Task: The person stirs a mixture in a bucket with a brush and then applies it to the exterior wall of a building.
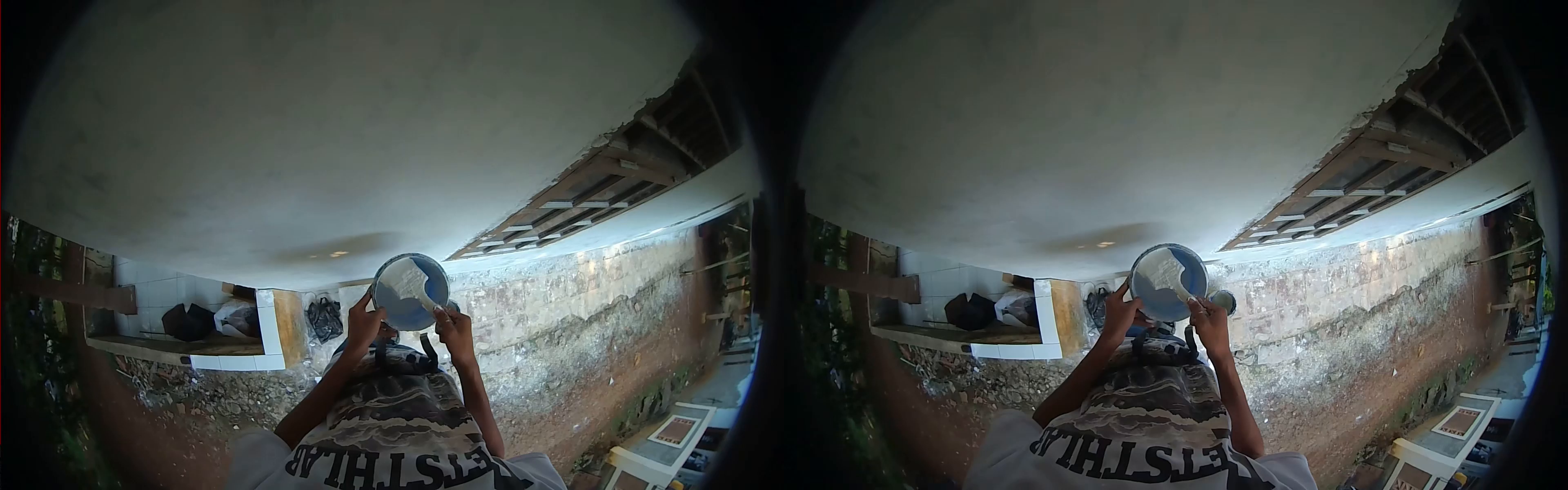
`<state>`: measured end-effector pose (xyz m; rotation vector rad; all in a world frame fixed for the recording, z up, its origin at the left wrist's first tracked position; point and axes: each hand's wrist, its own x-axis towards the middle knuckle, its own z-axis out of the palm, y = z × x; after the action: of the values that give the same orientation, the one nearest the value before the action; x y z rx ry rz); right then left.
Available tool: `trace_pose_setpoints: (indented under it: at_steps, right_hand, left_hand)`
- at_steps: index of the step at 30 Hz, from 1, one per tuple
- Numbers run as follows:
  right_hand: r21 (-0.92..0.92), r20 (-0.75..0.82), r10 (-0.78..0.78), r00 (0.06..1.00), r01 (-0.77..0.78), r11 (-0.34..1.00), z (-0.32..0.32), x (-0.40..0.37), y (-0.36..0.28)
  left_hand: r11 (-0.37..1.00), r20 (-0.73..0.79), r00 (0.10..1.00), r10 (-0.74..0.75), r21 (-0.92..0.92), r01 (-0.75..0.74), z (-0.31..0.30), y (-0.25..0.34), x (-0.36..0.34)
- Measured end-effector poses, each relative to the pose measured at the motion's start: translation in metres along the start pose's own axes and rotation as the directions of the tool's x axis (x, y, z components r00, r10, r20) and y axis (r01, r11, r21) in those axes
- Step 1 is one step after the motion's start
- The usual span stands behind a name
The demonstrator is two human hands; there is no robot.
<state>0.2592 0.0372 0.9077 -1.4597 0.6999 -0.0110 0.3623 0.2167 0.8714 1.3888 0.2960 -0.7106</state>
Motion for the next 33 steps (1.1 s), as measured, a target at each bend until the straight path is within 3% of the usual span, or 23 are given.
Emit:
trace_pose_setpoints:
  at_steps: [3,7,12,15,18,21,27,33]
  right_hand:
    - [-0.037,0.089,-0.054,0.995,0.058,0.998,0.011,0.004,-0.007]
    - [-0.096,0.217,0.018,0.976,0.003,0.995,0.018,0.011,-0.016]
    - [-0.164,0.362,-0.042,0.931,0.108,0.981,0.032,0.024,-0.012]
    - [-0.230,0.402,0.005,0.916,0.096,0.968,0.045,0.028,-0.015]
    - [-0.192,0.446,0.059,0.893,0.031,0.981,0.060,0.029,-0.018]
    - [-0.192,0.499,0.009,0.867,0.101,0.976,0.074,0.033,-0.017]
    - [-0.176,0.518,-0.051,0.854,0.165,0.970,0.092,0.038,-0.014]
    - [-0.201,0.451,-0.029,0.892,0.133,0.971,0.096,0.038,-0.015]
  left_hand:
    - [0.997,-0.067,0.998,0.018,-0.079,-0.023,-0.016,-0.005,-0.004]
    - [0.993,-0.170,0.985,0.026,-0.108,-0.045,-0.034,-0.007,-0.012]
    - [0.985,-0.238,0.971,0.024,-0.161,-0.064,-0.053,-0.013,-0.018]
    - [0.971,-0.287,0.958,0.016,-0.224,-0.084,-0.062,-0.017,-0.024]
    - [0.949,-0.319,0.948,0.022,-0.292,-0.121,-0.072,-0.019,-0.027]
    - [0.928,-0.351,0.936,0.029,-0.338,-0.155,-0.083,-0.018,-0.030]
    - [0.911,-0.342,0.939,0.044,-0.371,-0.178,-0.100,-0.014,-0.025]
    - [0.926,-0.323,0.946,0.031,-0.346,-0.149,-0.108,-0.007,-0.020]
